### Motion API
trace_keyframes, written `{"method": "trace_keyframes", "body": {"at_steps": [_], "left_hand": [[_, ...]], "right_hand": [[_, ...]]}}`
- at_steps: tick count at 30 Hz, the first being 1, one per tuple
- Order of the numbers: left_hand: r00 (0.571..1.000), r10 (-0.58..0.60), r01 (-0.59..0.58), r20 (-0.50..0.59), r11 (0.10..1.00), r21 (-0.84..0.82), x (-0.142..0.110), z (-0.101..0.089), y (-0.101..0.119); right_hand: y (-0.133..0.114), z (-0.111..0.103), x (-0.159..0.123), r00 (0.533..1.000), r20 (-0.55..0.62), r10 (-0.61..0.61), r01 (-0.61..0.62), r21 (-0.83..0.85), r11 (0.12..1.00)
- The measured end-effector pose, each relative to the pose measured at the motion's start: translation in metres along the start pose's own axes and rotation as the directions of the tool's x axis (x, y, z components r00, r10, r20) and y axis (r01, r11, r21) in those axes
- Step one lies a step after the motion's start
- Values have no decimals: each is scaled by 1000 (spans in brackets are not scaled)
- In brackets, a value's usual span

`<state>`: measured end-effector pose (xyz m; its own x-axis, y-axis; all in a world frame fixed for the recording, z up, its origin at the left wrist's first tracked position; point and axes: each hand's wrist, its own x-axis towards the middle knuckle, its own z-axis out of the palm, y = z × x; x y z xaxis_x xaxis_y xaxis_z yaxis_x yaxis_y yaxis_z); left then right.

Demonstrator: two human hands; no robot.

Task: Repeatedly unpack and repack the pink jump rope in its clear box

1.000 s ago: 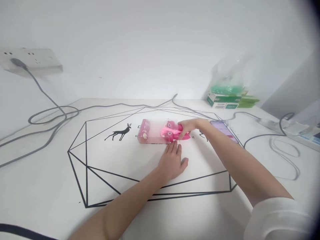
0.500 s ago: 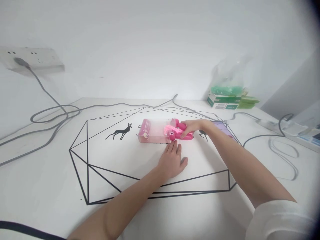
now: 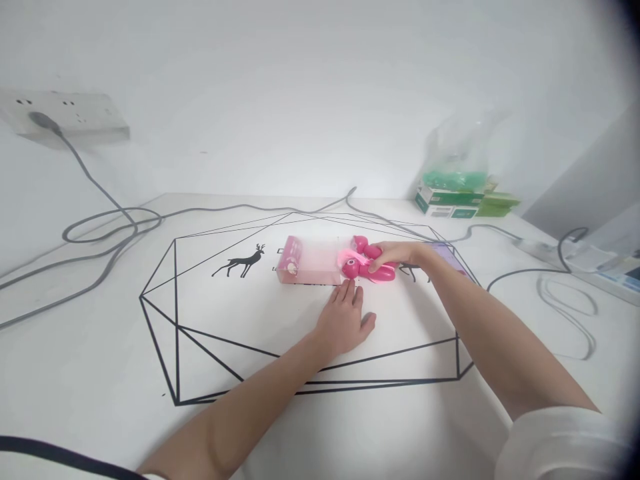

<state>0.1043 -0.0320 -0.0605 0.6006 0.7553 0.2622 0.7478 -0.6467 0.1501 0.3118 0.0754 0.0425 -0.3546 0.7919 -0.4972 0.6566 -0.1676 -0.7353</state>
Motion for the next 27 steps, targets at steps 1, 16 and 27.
{"method": "trace_keyframes", "body": {"at_steps": [1,16,27], "left_hand": [[1000,1,-1,2,1000,2,0,0,0],[988,120,-146,-101,940,-309,-5,-22,1],[861,-491,16,-130,282,-959,27,-85,-22]], "right_hand": [[3,-1,-3,1000,-7,-3,3,36,999],[40,-8,-46,977,-170,-132,193,421,886],[8,18,-45,939,-144,-313,343,481,807]]}}
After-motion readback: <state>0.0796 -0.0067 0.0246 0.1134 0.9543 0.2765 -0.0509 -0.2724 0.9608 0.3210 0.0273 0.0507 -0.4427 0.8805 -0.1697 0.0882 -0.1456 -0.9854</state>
